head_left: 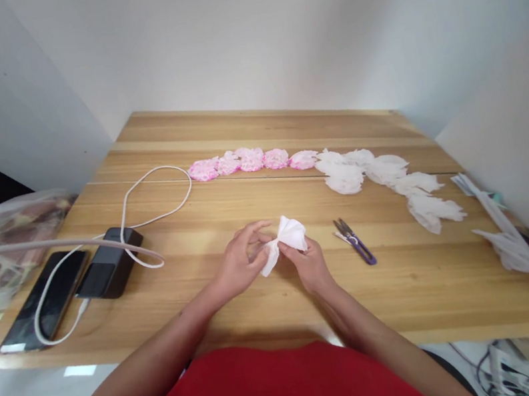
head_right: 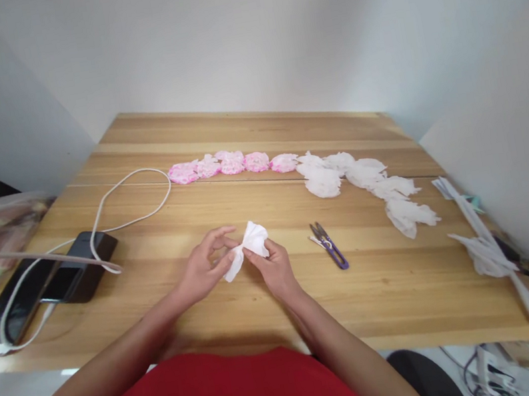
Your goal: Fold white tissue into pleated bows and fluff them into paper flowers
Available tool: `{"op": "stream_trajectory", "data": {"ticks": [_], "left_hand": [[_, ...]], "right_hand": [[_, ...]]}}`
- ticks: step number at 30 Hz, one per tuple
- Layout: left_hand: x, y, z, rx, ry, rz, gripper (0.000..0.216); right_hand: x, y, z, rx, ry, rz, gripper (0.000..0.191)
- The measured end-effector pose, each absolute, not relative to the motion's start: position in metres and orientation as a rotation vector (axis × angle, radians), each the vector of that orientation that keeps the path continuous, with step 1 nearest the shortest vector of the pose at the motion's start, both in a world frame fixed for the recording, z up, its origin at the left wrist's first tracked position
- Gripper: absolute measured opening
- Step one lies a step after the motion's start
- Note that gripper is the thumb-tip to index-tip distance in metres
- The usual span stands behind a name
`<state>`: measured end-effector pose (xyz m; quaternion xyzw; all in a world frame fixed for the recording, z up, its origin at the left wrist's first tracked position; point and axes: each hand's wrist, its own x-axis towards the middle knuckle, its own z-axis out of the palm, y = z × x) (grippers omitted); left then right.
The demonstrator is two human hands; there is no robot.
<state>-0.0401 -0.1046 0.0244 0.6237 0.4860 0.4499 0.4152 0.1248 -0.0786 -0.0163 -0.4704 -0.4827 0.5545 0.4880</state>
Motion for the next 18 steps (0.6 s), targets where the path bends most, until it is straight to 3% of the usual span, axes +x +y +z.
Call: {"op": "stream_trajectory", "data": {"ticks": [8, 15, 18], "left_hand": [[-0.044, -0.099, 0.028, 1.262, 1.152, 1.28, 0.037], [-0.027, -0.102, 0.012, 1.101, 1.183, 1.142, 0.034], [-0.017, -0.106, 0.01, 1.076, 1.123, 1.068, 0.024]], "right_hand": [[0.123, -0.073, 0.01, -0.968, -0.819, 1.587, 0.034], [0.121, -0.072, 0.01, -0.958, -0.811, 1.576, 0.033], [0.116, -0.078, 0.008, -0.954, -0.796, 1.574, 0.032]]}}
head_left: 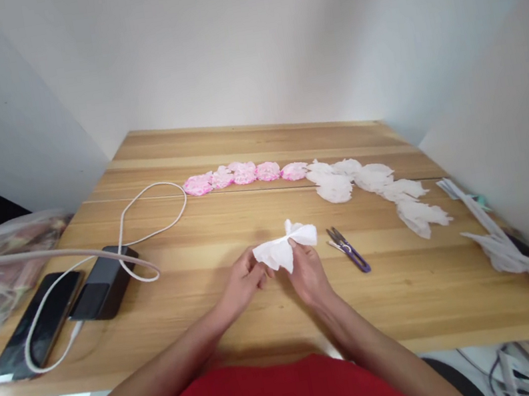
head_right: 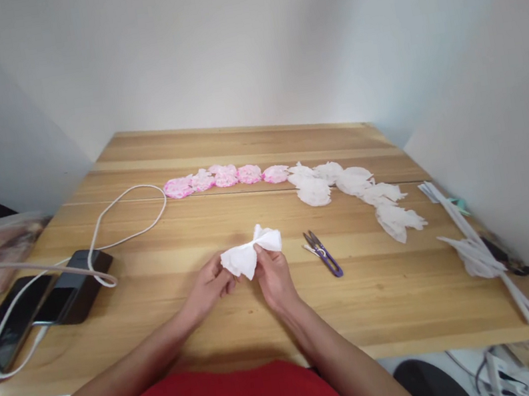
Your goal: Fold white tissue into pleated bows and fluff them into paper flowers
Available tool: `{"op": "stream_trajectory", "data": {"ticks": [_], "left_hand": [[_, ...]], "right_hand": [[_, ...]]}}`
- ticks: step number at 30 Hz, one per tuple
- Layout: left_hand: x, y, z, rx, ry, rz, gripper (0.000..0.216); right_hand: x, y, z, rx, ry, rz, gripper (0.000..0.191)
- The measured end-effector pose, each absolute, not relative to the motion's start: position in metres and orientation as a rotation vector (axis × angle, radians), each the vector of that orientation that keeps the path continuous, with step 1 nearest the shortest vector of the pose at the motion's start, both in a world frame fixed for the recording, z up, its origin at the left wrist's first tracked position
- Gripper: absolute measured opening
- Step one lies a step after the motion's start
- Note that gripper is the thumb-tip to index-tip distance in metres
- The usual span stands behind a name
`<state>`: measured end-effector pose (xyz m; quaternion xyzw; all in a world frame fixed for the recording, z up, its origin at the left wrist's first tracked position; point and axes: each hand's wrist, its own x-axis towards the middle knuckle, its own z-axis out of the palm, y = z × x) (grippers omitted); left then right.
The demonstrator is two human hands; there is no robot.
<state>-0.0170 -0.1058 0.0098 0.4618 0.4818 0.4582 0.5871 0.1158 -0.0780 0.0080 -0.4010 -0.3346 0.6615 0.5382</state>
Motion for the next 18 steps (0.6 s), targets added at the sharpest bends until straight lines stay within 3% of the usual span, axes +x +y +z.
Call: {"op": "stream_trajectory", "data": {"ticks": [2, 10, 15, 18], "left_hand": [[-0.011, -0.108, 0.01, 1.068, 1.12, 1.022, 0.019], [0.006, -0.123, 0.018, 1.054, 1.066, 0.983, 0.032], [-0.005, -0.151, 0.062, 1.673, 0.808, 0.699, 0.019], [-0.022, -0.151, 0.09, 1.932, 0.899, 0.911, 0.015]], "right_hand": [[0.112, -0.084, 0.007, -0.963, -0.798, 1.564, 0.03], [0.115, -0.098, 0.001, -1.139, -0.795, 1.377, 0.032], [0.122, -0.092, -0.003, -1.237, -0.919, 1.159, 0.029], [0.122, -0.09, -0.002, -1.208, -0.962, 1.115, 0.027]]}}
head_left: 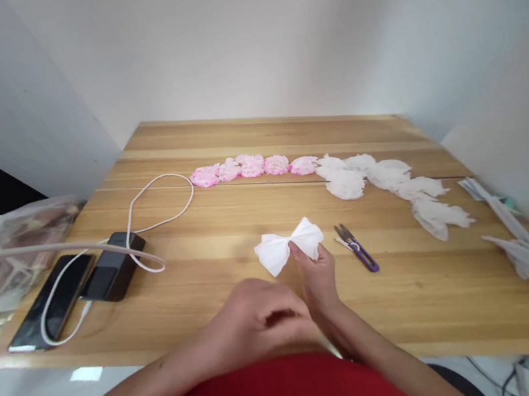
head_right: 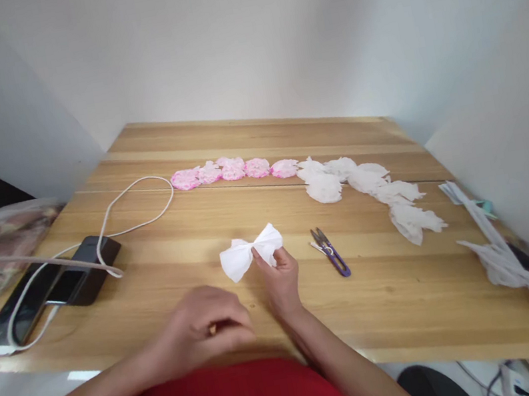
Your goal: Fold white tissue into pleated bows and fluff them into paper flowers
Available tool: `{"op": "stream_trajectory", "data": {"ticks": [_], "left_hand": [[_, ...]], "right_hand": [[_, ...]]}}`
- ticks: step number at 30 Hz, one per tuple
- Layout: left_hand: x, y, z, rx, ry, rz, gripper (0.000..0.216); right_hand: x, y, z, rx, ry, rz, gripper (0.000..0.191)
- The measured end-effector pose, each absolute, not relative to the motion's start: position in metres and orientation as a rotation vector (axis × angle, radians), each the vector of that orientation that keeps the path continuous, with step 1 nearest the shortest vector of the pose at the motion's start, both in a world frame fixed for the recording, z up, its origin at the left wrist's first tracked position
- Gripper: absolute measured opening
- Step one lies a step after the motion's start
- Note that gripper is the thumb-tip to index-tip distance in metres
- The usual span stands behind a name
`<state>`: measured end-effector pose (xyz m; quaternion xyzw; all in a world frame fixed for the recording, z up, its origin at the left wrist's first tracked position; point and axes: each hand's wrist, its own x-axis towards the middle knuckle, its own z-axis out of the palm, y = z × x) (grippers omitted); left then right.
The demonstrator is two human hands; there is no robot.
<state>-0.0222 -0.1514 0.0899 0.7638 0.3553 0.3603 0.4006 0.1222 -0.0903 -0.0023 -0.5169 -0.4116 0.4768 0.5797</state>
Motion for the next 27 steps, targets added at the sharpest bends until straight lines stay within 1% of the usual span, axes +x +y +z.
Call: {"op": "stream_trajectory", "data": {"ticks": [2, 4, 6, 7, 10, 16, 23, 27], "left_hand": [[-0.032, -0.14, 0.094, 1.953, 1.194, 1.166, 0.014], [-0.037, -0.125, 0.086, 1.99, 1.357, 1.266, 0.005], [-0.038, -0.112, 0.073, 1.987, 1.386, 1.212, 0.02], [-0.037, -0.107, 0.068, 1.973, 1.382, 1.185, 0.024], [-0.032, -0.104, 0.059, 1.95, 1.386, 1.124, 0.028], [-0.025, -0.108, 0.056, 1.987, 1.429, 1.023, 0.019], [-0.027, -0.105, 0.044, 1.928, 1.439, 1.111, 0.013], [-0.027, -0.105, 0.042, 1.827, 1.456, 1.166, 0.008]], "right_hand": [[0.121, -0.09, -0.002, -1.179, -1.001, 1.111, 0.026], [0.121, -0.091, -0.002, -1.17, -1.046, 1.088, 0.025], [0.12, -0.092, -0.003, -1.177, -1.095, 1.07, 0.023], [0.12, -0.093, -0.004, -1.181, -1.113, 1.066, 0.022], [0.12, -0.093, -0.007, -1.173, -1.137, 1.076, 0.021], [0.119, -0.093, -0.009, -1.18, -1.15, 1.081, 0.021], [0.12, -0.092, -0.017, -1.187, -1.169, 1.067, 0.013], [0.12, -0.092, -0.018, -1.19, -1.128, 1.137, 0.015]]}}
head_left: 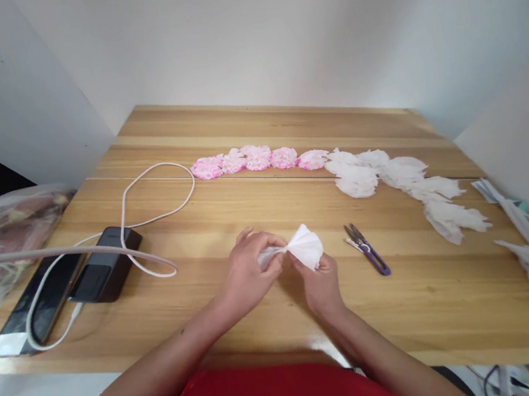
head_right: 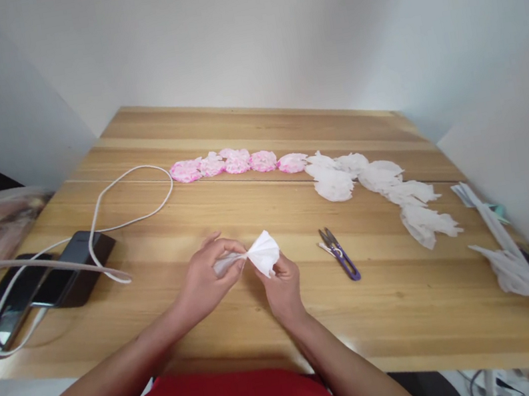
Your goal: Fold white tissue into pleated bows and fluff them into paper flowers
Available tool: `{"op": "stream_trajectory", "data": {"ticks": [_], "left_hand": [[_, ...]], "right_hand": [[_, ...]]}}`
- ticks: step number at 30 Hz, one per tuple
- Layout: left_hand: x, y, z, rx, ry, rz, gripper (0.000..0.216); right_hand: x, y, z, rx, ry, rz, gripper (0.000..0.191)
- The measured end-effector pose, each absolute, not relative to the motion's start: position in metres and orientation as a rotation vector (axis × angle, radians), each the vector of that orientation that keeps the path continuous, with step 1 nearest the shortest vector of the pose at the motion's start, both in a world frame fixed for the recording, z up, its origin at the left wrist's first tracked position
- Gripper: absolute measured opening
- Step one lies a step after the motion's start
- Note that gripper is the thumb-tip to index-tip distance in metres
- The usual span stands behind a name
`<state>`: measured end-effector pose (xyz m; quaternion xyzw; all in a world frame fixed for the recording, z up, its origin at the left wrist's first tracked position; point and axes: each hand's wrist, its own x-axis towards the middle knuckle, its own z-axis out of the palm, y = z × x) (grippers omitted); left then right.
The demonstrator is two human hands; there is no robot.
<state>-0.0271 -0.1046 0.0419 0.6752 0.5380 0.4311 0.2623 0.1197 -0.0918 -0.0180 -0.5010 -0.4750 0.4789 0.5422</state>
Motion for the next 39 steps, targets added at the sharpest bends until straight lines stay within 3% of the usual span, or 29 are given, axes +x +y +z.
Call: {"op": "stream_trajectory", "data": {"ticks": [18, 26, 29, 33, 39], "left_hand": [[-0.023, -0.104, 0.037, 1.767, 1.511, 1.219, 0.01], [-0.032, -0.117, 0.059, 1.918, 1.363, 1.15, 0.013], [-0.043, -0.126, 0.065, 1.723, 1.351, 1.192, 0.029], [-0.048, -0.135, 0.053, 1.342, 1.354, 1.305, 0.024], [-0.023, -0.146, 0.022, 1.018, 1.158, 1.156, 0.026]], "right_hand": [[0.119, -0.093, -0.007, -1.242, -1.067, 1.348, 0.026], [0.125, -0.091, 0.002, -1.065, -1.014, 1.413, 0.023], [0.125, -0.089, 0.001, -0.973, -0.893, 1.495, 0.028], [0.124, -0.088, 0.006, -0.868, -0.834, 1.608, 0.032], [0.121, -0.09, 0.01, -0.845, -0.904, 1.611, 0.036]]}}
